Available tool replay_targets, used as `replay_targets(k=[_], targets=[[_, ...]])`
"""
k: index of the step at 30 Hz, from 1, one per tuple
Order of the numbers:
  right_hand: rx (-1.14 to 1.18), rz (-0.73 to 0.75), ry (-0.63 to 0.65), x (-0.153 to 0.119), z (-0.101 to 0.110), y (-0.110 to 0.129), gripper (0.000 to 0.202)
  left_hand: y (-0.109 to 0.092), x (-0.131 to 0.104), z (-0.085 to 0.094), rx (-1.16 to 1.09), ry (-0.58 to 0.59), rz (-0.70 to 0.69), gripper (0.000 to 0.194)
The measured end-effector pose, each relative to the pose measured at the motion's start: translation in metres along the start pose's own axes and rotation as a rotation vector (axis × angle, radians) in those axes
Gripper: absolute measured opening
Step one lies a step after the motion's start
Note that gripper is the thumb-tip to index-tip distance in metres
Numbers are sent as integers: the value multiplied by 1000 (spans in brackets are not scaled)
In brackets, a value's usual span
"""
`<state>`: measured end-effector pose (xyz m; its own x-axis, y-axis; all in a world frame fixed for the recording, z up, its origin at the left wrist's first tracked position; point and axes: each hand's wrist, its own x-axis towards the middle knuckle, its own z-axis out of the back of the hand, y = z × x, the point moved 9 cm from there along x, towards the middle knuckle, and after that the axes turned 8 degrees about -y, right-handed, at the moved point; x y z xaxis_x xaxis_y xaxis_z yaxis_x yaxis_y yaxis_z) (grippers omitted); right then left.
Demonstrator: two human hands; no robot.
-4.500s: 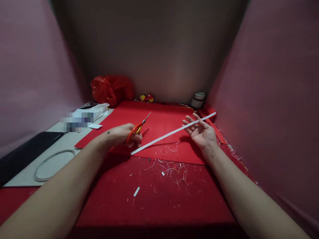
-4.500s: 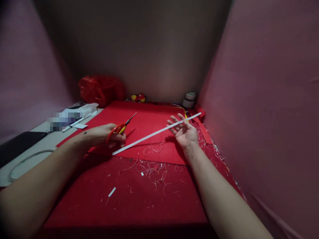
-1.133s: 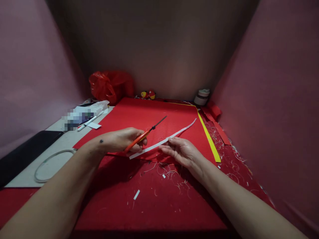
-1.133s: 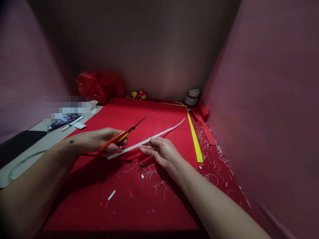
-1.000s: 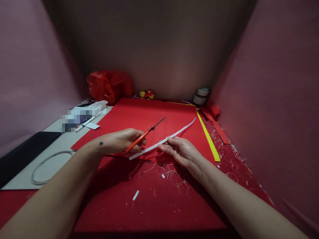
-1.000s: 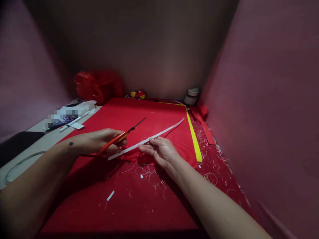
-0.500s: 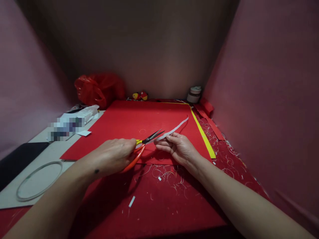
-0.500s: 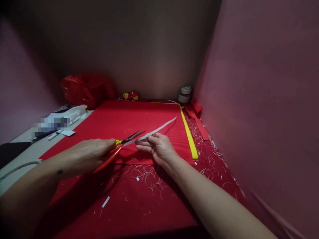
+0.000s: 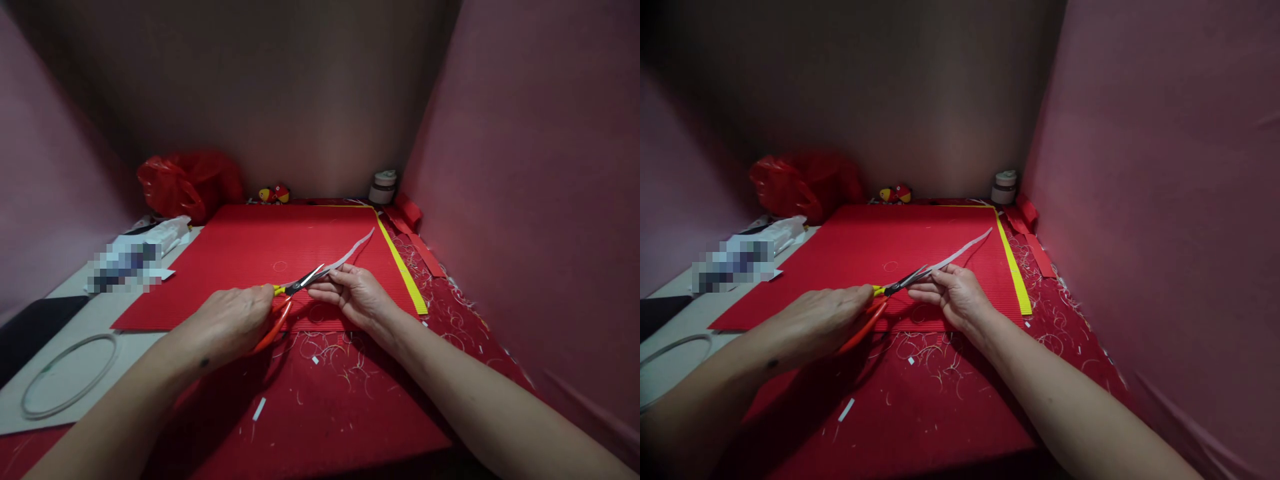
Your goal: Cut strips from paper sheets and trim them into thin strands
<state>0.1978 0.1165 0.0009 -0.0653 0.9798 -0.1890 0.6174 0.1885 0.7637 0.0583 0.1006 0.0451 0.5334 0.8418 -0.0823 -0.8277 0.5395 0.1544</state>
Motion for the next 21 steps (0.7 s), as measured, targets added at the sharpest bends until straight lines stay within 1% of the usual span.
replay_targets(k=[4, 8, 15, 21], targets=[[-2, 16, -15, 1, 2, 0, 5, 0, 1, -3, 8, -15, -4, 36], [-1, 28, -16, 2, 4, 0, 6, 1, 3, -7, 12, 19, 26, 36], [-19, 22, -12, 1, 2, 0, 7, -1, 1, -2, -5, 78, 54, 36], [-18, 13, -2, 0, 1, -1, 8, -5, -1, 2, -50, 111, 49, 34]])
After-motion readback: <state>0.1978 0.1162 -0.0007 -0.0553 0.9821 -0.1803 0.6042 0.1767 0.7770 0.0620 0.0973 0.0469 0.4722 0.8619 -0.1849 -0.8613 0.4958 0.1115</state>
